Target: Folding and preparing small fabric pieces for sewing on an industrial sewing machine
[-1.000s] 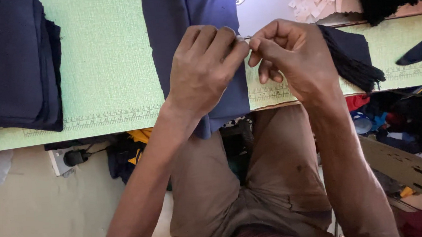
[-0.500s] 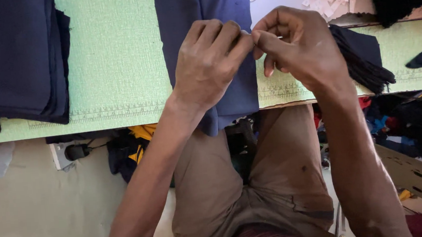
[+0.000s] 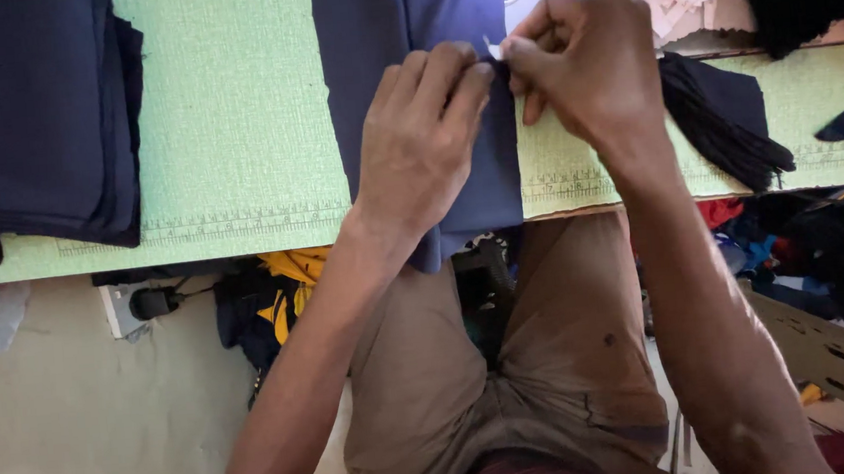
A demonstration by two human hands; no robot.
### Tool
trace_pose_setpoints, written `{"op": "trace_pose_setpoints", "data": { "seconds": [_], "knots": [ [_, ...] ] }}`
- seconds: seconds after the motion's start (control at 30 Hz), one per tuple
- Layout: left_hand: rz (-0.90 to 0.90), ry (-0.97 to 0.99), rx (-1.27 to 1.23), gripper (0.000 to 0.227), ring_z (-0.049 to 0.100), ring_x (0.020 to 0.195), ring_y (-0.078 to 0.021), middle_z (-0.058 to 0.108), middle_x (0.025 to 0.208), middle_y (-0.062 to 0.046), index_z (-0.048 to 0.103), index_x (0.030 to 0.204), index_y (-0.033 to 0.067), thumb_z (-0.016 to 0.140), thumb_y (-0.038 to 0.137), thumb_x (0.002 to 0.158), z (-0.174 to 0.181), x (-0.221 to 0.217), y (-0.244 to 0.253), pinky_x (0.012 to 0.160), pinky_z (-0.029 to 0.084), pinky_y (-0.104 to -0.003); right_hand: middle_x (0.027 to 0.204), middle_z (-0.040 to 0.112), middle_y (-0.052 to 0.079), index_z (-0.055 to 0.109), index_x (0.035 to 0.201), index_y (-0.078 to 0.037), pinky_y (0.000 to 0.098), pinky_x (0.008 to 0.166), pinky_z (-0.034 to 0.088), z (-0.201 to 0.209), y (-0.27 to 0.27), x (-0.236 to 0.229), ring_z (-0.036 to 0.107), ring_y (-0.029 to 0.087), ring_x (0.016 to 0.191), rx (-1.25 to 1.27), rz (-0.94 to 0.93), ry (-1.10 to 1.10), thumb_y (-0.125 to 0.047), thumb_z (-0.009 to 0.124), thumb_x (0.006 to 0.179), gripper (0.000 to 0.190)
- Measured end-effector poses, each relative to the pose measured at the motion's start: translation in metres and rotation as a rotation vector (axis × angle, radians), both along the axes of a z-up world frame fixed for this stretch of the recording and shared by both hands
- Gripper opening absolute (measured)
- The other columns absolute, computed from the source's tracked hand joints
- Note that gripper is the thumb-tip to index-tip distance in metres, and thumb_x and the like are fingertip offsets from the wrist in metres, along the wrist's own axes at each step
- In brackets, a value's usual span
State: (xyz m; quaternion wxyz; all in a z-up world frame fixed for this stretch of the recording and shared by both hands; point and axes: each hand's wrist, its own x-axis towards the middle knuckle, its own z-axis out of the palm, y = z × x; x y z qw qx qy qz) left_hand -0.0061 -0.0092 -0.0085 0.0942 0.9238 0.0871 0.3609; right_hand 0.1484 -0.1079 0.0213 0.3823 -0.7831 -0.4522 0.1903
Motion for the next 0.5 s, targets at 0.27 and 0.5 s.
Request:
{"op": "trace_pose_setpoints", "data": {
  "seconds": [0.27,0.5],
  "knots": [
    [-0.024,0.151,-0.069,0.022,0.055,0.094,-0.0312,0.054,0.129,-0.014,0.065,0.125,0.0023,0.069,0.006,0.103,-0.01,0.0,0.002,0.078,0.048,-0.044,0.063,0.07,0.004,0.072,0.083,-0.005,0.022,0.05,0.054,-0.004,-0.001,-0.004,0.066,0.009,0.047,0.002,0.035,-0.146,0.0,0.074,0.102,0.019],
    [-0.01,0.219,0.158,0.031,0.049,0.092,-0.0256,0.052,0.141,-0.003,0.068,0.127,0.0025,0.058,-0.006,0.099,-0.013,0.0,0.0,0.077,0.045,-0.038,0.068,0.069,-0.002,0.067,0.081,-0.014,0.032,0.059,0.047,-0.018,-0.008,0.008,0.063,0.01,0.059,-0.13,-0.01,-0.334,-0.014,0.092,0.095,0.028]
  ]
}}
